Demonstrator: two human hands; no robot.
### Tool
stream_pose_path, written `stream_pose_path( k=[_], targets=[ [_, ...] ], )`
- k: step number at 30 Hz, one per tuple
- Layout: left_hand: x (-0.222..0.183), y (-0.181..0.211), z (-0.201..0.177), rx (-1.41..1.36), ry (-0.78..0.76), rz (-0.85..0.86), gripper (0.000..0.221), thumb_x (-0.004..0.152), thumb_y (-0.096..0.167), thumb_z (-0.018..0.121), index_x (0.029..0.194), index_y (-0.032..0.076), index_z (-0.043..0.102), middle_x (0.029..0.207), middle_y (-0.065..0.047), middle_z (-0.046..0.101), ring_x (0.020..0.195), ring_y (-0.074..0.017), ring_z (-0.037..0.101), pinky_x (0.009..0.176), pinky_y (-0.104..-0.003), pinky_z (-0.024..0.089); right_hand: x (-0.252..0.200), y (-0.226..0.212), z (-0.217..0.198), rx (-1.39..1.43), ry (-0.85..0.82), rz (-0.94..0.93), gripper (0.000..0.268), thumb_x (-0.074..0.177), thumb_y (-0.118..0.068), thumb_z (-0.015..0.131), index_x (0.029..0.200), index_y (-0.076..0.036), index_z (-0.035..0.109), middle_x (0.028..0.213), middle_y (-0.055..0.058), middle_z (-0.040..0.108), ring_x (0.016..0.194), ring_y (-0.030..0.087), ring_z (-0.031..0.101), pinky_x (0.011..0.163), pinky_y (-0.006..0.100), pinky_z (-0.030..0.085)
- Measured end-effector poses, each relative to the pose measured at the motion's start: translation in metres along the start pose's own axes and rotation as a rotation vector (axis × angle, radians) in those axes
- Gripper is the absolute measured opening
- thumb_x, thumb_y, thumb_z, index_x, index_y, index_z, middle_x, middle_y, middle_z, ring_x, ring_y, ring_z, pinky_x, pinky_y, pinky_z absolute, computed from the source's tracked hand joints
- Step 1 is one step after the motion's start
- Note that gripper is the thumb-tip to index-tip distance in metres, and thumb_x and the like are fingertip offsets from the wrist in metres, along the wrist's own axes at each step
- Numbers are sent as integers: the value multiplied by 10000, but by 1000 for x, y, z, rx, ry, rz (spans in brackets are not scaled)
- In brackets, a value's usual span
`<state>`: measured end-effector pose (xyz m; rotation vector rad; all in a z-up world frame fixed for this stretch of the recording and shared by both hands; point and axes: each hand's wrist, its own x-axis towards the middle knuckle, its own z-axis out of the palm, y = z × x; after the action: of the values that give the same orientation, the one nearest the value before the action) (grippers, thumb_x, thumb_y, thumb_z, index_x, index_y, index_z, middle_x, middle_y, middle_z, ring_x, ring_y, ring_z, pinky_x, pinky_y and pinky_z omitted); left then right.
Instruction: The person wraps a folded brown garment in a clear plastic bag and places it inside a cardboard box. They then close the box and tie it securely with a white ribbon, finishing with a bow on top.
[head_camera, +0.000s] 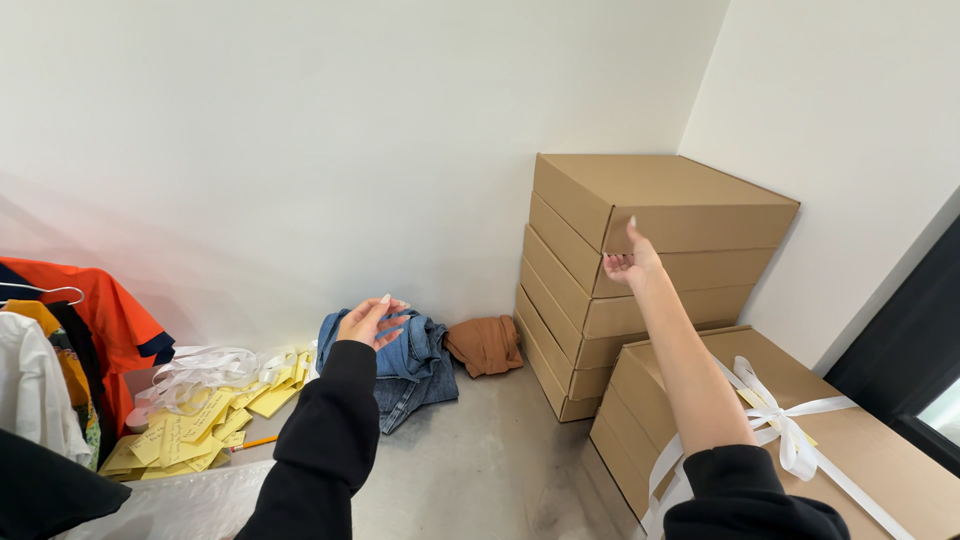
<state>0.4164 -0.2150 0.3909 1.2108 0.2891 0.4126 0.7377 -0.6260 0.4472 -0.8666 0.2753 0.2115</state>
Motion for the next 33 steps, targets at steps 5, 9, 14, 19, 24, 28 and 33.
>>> stream_pose_path(
  k=[5, 9, 14, 19, 24, 28, 33],
  targets=[
    [17, -9, -8, 9, 1, 1, 188, 985, 281, 681, 982, 99, 726, 1083, -121, 765, 945, -232, 744, 787, -343, 608, -76, 5, 32, -175, 37, -156, 1160, 678, -719, 890, 1384, -83, 226, 1247, 89, 330, 1116, 187, 419, 874, 395, 486],
    [12, 0, -13, 32, 9, 2, 189, 980, 279, 695, 993, 95, 733, 1095, -133, 763, 969, -255, 745, 798, -363, 608, -85, 3, 55, -417, 167, -379, 1445, 591, -686, 1034, 1466, -82, 55, 1476, 210, 240, 1331, 301, 426, 901, 477, 520],
    [13, 0, -45, 31, 55, 11, 193, 976, 276, 698, 1020, 90, 729, 1097, -153, 754, 975, -273, 737, 802, -383, 608, -154, -5, 81, -159, 90, -246, 1272, 681, -738, 841, 1587, -168, 154, 1640, 171, 50, 1396, 462, 352, 950, 590, 543],
    [7, 10, -80, 65, 123, 14, 175, 989, 253, 678, 1006, 86, 730, 1084, -162, 755, 988, -285, 733, 798, -375, 590, -108, -5, 76, -68, 232, -276, 1304, 663, -682, 883, 1582, -153, 123, 1630, 192, 94, 1434, 481, 320, 991, 716, 437],
    [18, 1, -107, 48, 157, 29, 173, 1000, 259, 670, 1001, 92, 713, 1078, -146, 751, 968, -278, 727, 783, -371, 585, -18, -8, 56, 32, 346, -381, 1392, 512, -567, 1032, 1465, -99, 131, 1488, 228, 169, 1314, 479, 444, 858, 741, 507],
    [29, -6, -110, 33, 158, 29, 171, 998, 259, 675, 997, 91, 710, 1076, -151, 753, 973, -285, 729, 779, -374, 584, -73, 32, 72, 110, 286, -434, 1335, 536, -556, 1035, 1408, -119, 123, 1483, 239, 191, 1329, 466, 440, 899, 713, 489],
    [26, -14, -93, -32, 157, 63, 160, 982, 253, 693, 1006, 95, 703, 1091, -160, 751, 971, -296, 737, 791, -422, 604, -82, 108, 48, 215, -77, -619, 1092, 923, -389, 815, 1531, -23, -14, 1563, 271, 82, 1430, 393, 263, 1119, 635, 286]
  ],
)
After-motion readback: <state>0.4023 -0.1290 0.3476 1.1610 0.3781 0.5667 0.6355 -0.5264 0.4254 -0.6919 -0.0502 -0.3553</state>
